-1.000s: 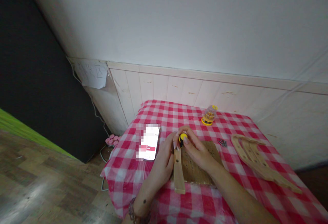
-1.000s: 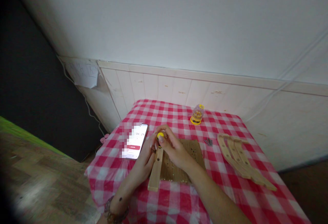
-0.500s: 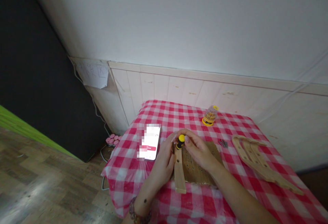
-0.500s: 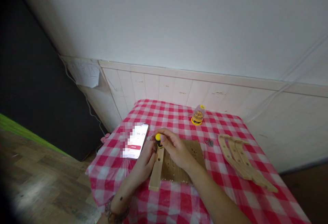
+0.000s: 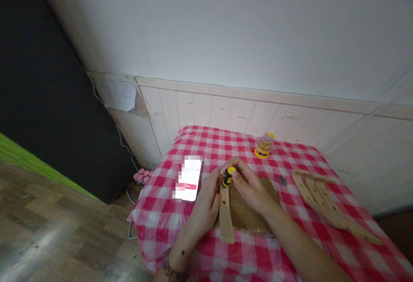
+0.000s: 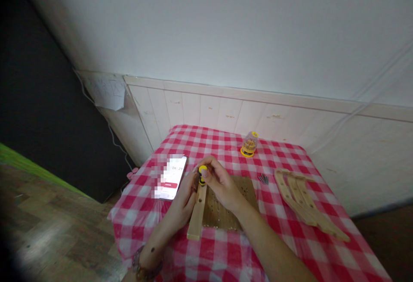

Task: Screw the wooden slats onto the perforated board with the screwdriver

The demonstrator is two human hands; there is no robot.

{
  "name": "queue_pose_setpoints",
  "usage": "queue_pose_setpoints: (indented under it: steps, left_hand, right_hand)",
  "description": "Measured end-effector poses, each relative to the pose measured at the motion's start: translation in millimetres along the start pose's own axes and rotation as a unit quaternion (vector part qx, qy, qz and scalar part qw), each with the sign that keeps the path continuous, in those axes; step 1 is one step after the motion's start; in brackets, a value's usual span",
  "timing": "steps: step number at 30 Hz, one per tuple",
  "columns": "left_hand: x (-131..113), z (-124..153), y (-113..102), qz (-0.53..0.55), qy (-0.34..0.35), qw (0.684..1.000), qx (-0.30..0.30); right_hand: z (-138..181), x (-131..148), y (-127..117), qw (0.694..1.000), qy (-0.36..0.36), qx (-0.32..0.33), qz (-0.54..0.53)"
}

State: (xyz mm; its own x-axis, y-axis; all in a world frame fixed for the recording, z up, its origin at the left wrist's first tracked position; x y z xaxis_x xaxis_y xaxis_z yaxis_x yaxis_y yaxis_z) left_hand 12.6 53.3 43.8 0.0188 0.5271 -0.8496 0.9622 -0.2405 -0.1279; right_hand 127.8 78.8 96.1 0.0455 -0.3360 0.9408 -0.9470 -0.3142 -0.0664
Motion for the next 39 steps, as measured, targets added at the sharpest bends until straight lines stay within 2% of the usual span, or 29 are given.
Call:
queue_pose_setpoints:
  steps: [7, 11, 15, 24, 27, 29, 32, 35, 37, 39]
  left_hand:
    - [0.7, -0.3, 0.5, 0.005, -0.012, 1.0, 0.007]
    - [7.7, 4.7, -0.6, -0.008, -0.007, 1.0, -0.006]
    - [12.0, 6.7, 0.3, -0.009, -0.01, 1.0, -0.001]
    - [17.5, 8.5, -4.4, -0.016, -0.05, 0.999, -0.013]
    - [10.1, 14.4, -11.5, -0.03, -0.055, 0.997, -0.033]
    - [1.4, 21.2, -13.8, -0.059, -0.059, 0.996, -0.025]
    - [-12.5, 36.1, -17.4, -0.098, -0.069, 0.993, -0.023]
    - [-21.8, 52.1, -20.4, -0.127, -0.07, 0.989, -0.027]
    - [-22.2, 59.9, -22.5, -0.155, -0.073, 0.985, -0.027]
    - [-21.3, 63.2, -25.1, -0.179, -0.062, 0.981, -0.03]
  right_hand:
    - [-0.1, 2.1, -2.3, 1.0, -0.007, -0.014, 0.018]
    - [0.4, 4.4, 1.8, 0.999, -0.018, -0.02, -0.026]
    - [1.8, 15.5, 0.0, 0.995, -0.058, -0.067, -0.053]
    - [0.4, 33.1, -24.3, 0.972, -0.069, -0.186, -0.125]
    - [-2.0, 50.1, -31.7, 0.967, -0.073, -0.203, -0.138]
    - [0.4, 68.8, -38.1, 0.966, -0.079, -0.21, -0.13]
    - [17.2, 98.2, -52.4, 0.969, -0.087, -0.216, -0.088]
    - [51.9, 113.6, -69.3, 0.976, -0.086, -0.198, 0.033]
    - [85.2, 110.4, -88.4, 0.95, -0.06, -0.234, 0.198]
    - [120.9, 99.7, -108.5, 0.893, -0.035, -0.27, 0.359]
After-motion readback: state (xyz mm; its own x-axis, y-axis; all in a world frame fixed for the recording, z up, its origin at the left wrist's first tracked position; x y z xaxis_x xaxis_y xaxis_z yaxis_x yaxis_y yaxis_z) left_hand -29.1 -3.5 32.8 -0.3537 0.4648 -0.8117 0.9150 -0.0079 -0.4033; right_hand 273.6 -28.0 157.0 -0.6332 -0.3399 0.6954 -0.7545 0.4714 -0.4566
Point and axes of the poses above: each hand's wrist, its own z-axis away from the middle knuckle, its own y-axis out of the palm, x = y × z, the point moved 7 cm from there along -z, towards the middle knuckle, and after that the axes turned 6 degrees about z, right-handed, at the moved point
